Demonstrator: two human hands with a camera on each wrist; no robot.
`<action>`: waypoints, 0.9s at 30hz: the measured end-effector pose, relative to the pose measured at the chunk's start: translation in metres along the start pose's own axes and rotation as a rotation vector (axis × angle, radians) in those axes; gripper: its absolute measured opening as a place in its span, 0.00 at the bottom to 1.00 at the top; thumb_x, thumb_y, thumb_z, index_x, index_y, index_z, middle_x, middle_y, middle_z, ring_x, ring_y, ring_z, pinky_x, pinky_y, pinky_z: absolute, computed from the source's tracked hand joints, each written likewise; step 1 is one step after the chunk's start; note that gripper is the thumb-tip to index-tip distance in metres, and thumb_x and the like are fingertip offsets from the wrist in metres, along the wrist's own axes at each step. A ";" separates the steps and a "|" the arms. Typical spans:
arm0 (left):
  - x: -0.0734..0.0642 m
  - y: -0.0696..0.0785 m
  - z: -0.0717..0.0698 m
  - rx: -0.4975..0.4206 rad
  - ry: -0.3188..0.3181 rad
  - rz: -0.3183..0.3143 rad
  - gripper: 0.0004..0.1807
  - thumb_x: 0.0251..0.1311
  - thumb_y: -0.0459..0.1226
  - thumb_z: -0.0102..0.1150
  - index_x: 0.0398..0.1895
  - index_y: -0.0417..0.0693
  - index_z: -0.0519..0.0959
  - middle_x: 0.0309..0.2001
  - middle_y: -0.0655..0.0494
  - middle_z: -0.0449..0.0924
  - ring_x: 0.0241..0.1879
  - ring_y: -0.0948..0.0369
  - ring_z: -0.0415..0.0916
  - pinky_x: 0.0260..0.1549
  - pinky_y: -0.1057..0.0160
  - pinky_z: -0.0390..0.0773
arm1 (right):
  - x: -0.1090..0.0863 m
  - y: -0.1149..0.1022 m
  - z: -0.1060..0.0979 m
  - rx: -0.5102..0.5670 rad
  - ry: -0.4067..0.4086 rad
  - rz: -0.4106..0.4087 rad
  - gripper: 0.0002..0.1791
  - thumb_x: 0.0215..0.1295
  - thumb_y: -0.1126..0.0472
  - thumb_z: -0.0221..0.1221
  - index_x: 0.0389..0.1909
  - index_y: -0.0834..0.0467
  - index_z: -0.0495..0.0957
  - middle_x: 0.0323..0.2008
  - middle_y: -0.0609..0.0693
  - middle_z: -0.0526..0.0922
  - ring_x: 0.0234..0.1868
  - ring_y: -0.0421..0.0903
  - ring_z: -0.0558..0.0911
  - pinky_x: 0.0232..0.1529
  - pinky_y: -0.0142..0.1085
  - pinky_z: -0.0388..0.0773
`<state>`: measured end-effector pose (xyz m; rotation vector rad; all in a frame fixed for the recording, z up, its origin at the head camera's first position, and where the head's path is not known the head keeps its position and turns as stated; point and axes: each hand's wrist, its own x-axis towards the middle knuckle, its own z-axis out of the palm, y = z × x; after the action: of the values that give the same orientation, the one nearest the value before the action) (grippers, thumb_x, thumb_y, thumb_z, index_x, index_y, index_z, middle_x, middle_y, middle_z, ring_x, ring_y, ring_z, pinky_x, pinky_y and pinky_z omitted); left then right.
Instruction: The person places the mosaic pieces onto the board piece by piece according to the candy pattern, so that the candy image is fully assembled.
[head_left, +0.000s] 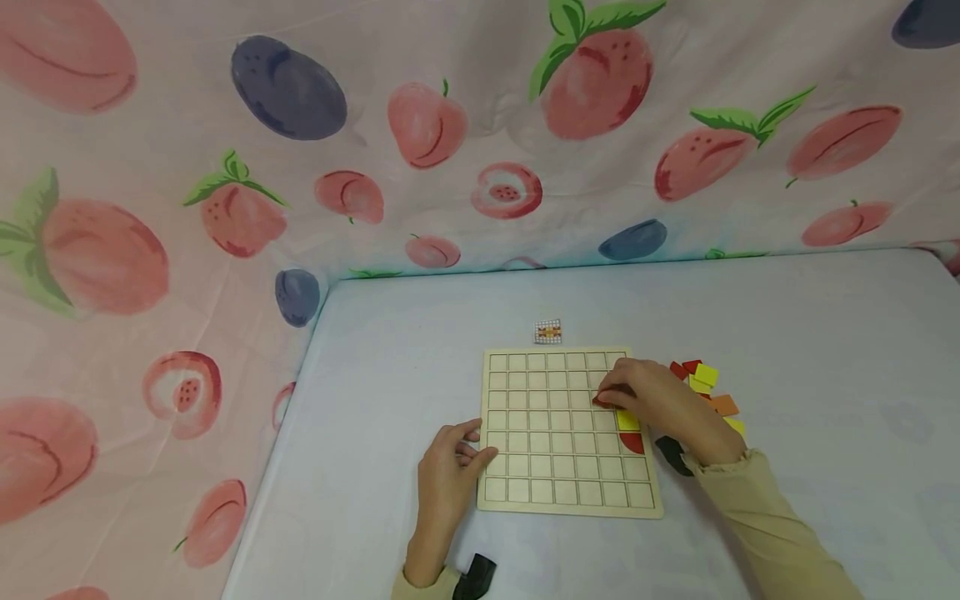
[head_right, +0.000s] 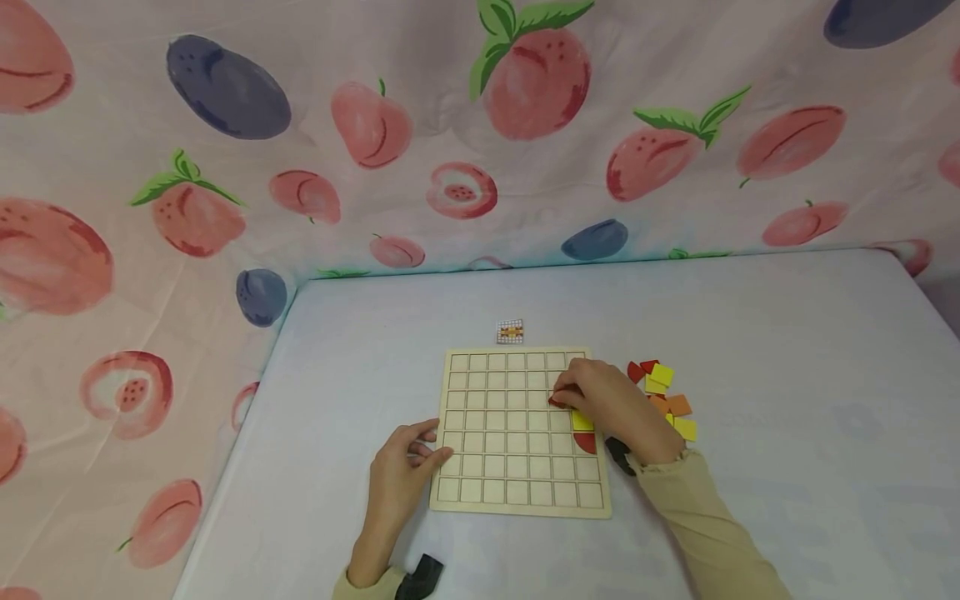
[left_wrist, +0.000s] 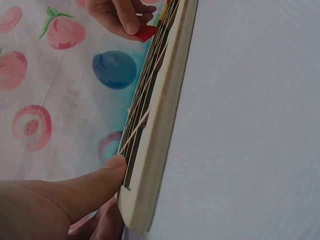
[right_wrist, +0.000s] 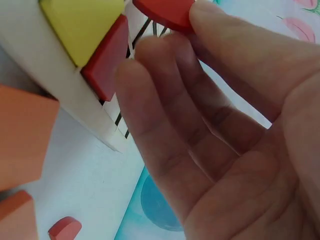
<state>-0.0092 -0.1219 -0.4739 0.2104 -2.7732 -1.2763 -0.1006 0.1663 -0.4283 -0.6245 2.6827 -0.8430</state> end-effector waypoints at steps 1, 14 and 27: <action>0.000 0.000 0.000 0.000 0.000 0.002 0.23 0.49 0.35 0.76 0.52 0.46 0.84 0.37 0.59 0.80 0.32 0.65 0.78 0.31 0.73 0.80 | 0.001 0.000 0.000 -0.006 -0.002 -0.004 0.04 0.62 0.62 0.66 0.37 0.57 0.87 0.30 0.43 0.79 0.31 0.40 0.73 0.33 0.31 0.74; 0.001 0.001 0.001 -0.007 0.000 0.008 0.23 0.50 0.35 0.76 0.52 0.46 0.83 0.38 0.59 0.80 0.32 0.66 0.78 0.31 0.73 0.80 | 0.011 0.001 0.004 -0.004 -0.023 0.024 0.04 0.61 0.68 0.66 0.37 0.61 0.84 0.33 0.49 0.84 0.33 0.43 0.78 0.38 0.37 0.80; -0.001 0.000 0.000 -0.003 0.001 0.009 0.24 0.49 0.35 0.76 0.52 0.45 0.83 0.38 0.58 0.80 0.32 0.65 0.78 0.30 0.73 0.80 | 0.001 0.002 -0.003 -0.025 0.035 0.023 0.04 0.62 0.65 0.67 0.37 0.59 0.84 0.34 0.47 0.82 0.34 0.43 0.78 0.38 0.38 0.80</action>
<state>-0.0085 -0.1218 -0.4741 0.1984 -2.7681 -1.2784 -0.1036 0.1684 -0.4266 -0.5885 2.7303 -0.8226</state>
